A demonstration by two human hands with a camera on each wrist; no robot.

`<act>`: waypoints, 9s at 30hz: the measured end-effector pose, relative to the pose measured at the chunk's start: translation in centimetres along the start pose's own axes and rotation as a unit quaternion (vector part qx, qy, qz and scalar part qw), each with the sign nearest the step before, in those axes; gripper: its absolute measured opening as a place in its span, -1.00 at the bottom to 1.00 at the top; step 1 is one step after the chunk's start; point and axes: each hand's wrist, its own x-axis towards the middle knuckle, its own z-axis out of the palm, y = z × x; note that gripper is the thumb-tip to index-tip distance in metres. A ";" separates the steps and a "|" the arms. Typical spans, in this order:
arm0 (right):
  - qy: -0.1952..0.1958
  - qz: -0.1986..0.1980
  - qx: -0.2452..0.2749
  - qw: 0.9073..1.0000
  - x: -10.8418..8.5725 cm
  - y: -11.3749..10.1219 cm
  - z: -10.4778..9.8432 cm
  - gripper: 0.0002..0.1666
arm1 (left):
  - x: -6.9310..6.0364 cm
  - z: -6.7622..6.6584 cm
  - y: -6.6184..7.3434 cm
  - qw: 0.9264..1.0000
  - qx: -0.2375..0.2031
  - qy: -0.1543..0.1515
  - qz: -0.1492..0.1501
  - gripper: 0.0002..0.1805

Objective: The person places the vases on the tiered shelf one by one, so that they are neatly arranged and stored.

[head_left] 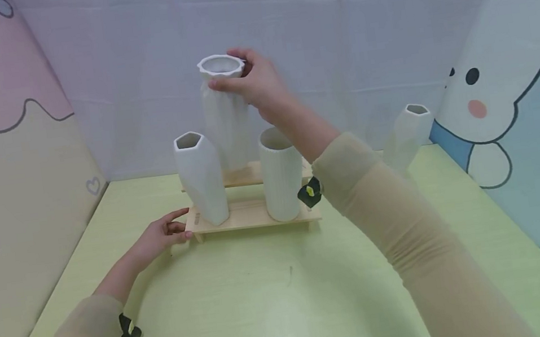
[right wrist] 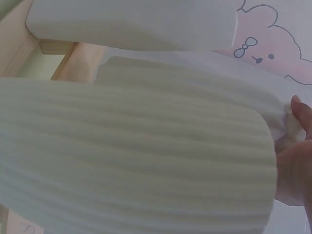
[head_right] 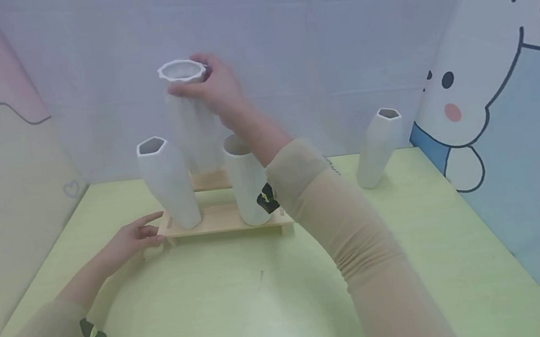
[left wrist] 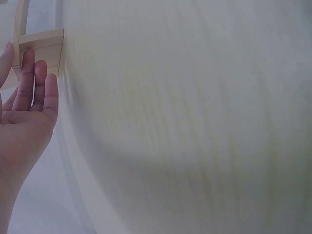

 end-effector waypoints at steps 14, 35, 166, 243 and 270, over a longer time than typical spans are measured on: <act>0.006 0.003 -0.006 1.000 1.4 1.3 3.3 -0.10 | -0.4 -0.1 -0.1 1.000 -0.011 0.009 -0.002 -0.16; -0.018 0.032 -0.032 0.999 1.9 1.8 5.8 -0.07 | -0.1 0.2 0.3 1.000 -0.015 0.009 -0.009 -0.16; 0.033 0.016 -0.315 0.949 -11.8 9.5 -27.6 -0.06 | -0.8 -0.1 0.1 1.000 0.001 0.014 -0.016 -0.15; 0.309 0.082 -0.174 0.931 -9.4 22.4 -28.0 0.07 | -1.0 0.0 0.2 1.000 -0.003 0.012 -0.011 -0.16; 0.159 0.021 -0.150 0.976 -9.4 15.6 -26.4 0.09 | -0.9 0.0 0.1 1.000 -0.014 0.014 -0.011 -0.16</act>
